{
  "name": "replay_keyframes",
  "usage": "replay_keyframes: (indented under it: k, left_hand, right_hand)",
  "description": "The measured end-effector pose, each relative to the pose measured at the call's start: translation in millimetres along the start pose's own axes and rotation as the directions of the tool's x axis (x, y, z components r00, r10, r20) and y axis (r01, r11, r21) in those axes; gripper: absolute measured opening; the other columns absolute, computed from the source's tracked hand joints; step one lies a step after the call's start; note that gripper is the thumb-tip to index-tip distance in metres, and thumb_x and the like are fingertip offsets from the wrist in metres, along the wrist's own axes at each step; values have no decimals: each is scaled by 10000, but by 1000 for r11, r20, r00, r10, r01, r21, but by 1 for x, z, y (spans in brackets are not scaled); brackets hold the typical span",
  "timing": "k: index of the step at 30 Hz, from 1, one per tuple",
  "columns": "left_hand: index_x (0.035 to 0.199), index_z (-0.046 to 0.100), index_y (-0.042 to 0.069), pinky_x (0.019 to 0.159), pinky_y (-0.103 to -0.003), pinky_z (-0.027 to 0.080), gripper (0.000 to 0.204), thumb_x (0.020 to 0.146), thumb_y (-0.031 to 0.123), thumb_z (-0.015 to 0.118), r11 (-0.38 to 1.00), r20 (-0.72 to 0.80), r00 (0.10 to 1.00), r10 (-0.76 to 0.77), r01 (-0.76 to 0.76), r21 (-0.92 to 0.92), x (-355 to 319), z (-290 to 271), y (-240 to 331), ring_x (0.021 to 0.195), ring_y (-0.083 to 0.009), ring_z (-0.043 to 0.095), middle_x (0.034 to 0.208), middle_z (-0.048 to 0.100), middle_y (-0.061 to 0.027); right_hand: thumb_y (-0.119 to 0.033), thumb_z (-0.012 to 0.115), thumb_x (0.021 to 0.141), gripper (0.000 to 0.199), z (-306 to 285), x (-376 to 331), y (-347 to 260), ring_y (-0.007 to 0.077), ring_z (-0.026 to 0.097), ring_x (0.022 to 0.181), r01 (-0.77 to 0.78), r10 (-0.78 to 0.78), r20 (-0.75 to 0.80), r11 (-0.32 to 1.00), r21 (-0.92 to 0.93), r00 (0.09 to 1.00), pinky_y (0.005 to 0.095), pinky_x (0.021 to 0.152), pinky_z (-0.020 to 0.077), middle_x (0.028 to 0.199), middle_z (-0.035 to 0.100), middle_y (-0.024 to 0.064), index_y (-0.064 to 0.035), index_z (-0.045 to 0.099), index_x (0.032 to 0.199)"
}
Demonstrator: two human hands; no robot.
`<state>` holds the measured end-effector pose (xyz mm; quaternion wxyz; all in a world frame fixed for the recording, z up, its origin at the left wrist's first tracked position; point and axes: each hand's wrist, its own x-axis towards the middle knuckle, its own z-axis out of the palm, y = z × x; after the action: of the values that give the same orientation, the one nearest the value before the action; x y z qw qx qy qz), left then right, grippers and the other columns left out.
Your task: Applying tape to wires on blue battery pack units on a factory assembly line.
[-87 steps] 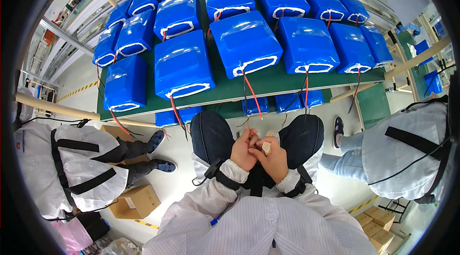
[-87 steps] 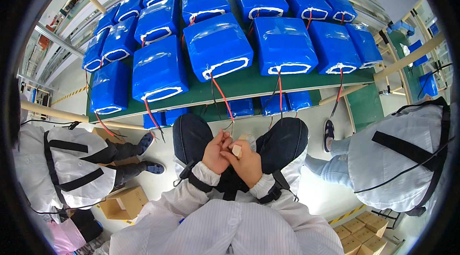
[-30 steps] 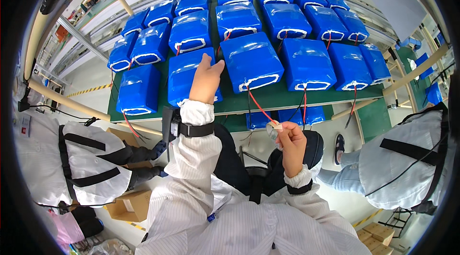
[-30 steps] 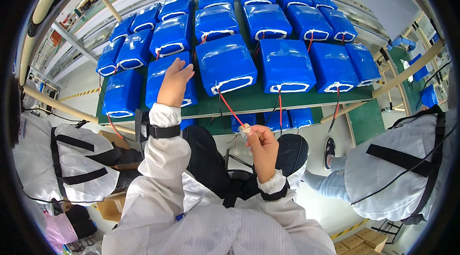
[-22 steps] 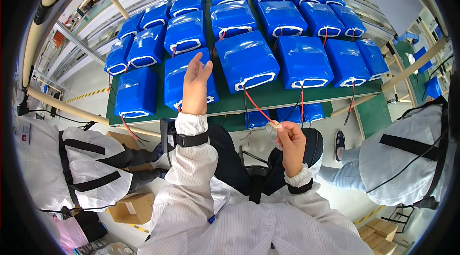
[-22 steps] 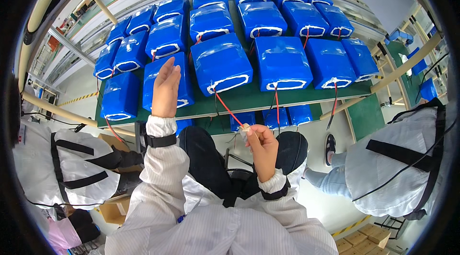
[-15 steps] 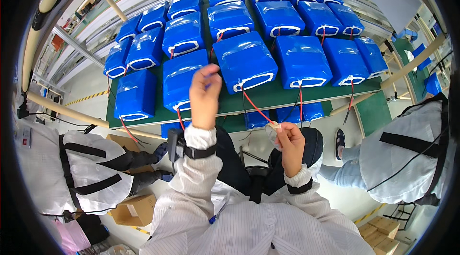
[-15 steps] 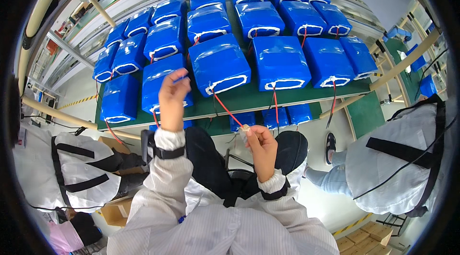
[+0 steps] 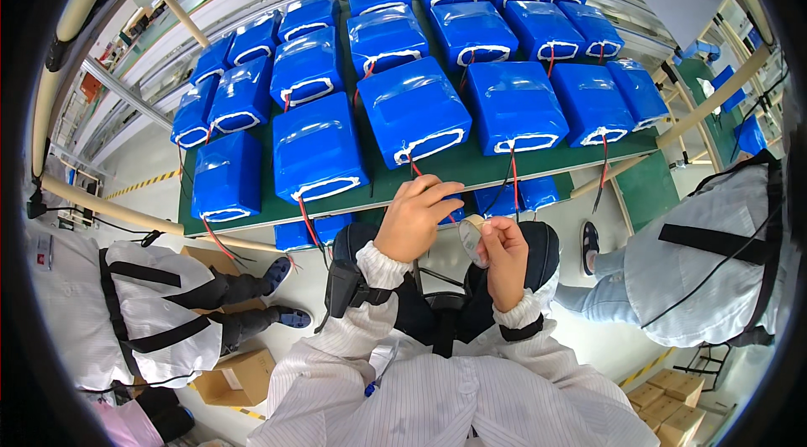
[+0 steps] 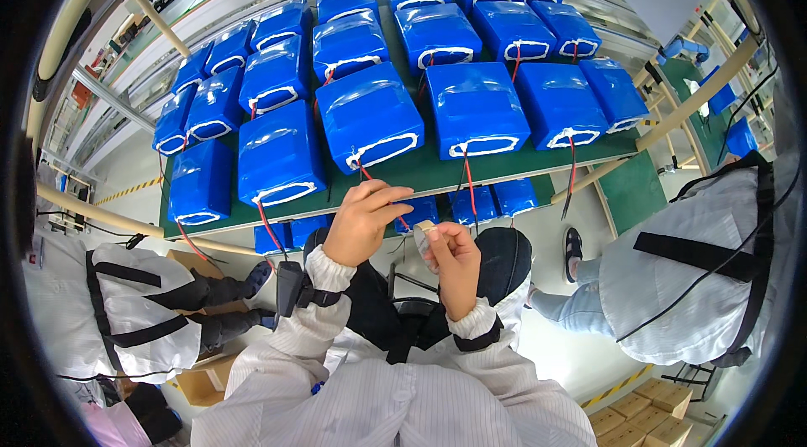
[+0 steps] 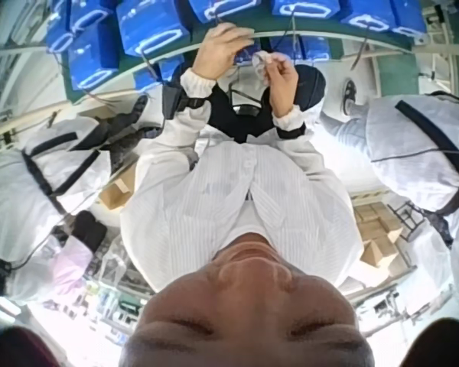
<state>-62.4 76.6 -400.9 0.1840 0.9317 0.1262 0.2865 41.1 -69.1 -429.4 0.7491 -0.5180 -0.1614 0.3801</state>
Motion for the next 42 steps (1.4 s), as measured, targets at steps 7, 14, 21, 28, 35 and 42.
replay_keyframes:
  k: [7, 14, 21, 28, 35, 42]
  left_hand:
    - [868, 711, 158, 947, -407, 296, 184, 720, 81, 634, 961, 106, 993, 52, -79, 264, -6, -1, -11, 1215, -195, 460, 1174, 603, 30]
    - [862, 691, 157, 844, -368, 293, 76, 806, 159, 640, 998, -37, 997, -66, 66, -5, 3, -2, 5, 853, -137, 595, 818, 650, 30]
    - [914, 708, 141, 715, -322, 239, 98, 843, 158, 642, 910, -79, 923, -377, 354, -214, 11, -8, 18, 660, -107, 538, 717, 623, 34]
    - [891, 706, 133, 713, -327, 240, 84, 833, 145, 646, 929, -155, 936, -317, 273, -248, 14, -3, 24, 646, -111, 526, 704, 617, 43]
    - [884, 706, 131, 713, -326, 240, 81, 829, 137, 647, 926, -147, 934, -325, 283, -250, 14, -3, 24, 643, -107, 526, 698, 614, 43]
    - [888, 705, 135, 724, -329, 238, 82, 820, 142, 660, 937, -157, 938, -308, 270, -224, 10, -3, 22, 637, -102, 529, 722, 617, 42]
  right_hand:
    - [-149, 581, 925, 85, -4, 1, 6, 31, 424, 522, 11, -10, -16, 1000, 5, 1000, 172, 483, 302, 637, 521, -26, -67, 557, 916]
    - [-163, 562, 936, 97, 4, 6, -3, 36, 435, 525, 4, -3, 27, 999, -32, 1000, 175, 482, 304, 637, 519, -21, -67, 547, 938]
    - [-191, 589, 921, 140, 20, 17, -21, 30, 460, 529, 16, -16, 24, 1000, 22, 1000, 176, 476, 337, 633, 544, -19, -58, 553, 945]
    - [-216, 594, 919, 169, 27, 23, -27, 30, 430, 466, -14, 15, 55, 1000, -20, 998, 175, 433, 310, 582, 534, -7, -52, 555, 912]
    - [-198, 609, 910, 165, 26, 22, -22, 31, 420, 433, 2, 0, 36, 999, -38, 999, 179, 403, 289, 565, 533, -9, -42, 558, 904]
    - [-193, 618, 904, 169, 27, 23, -21, 29, 426, 436, 28, -27, 27, 999, -30, 999, 181, 401, 290, 566, 533, -10, -36, 556, 897]
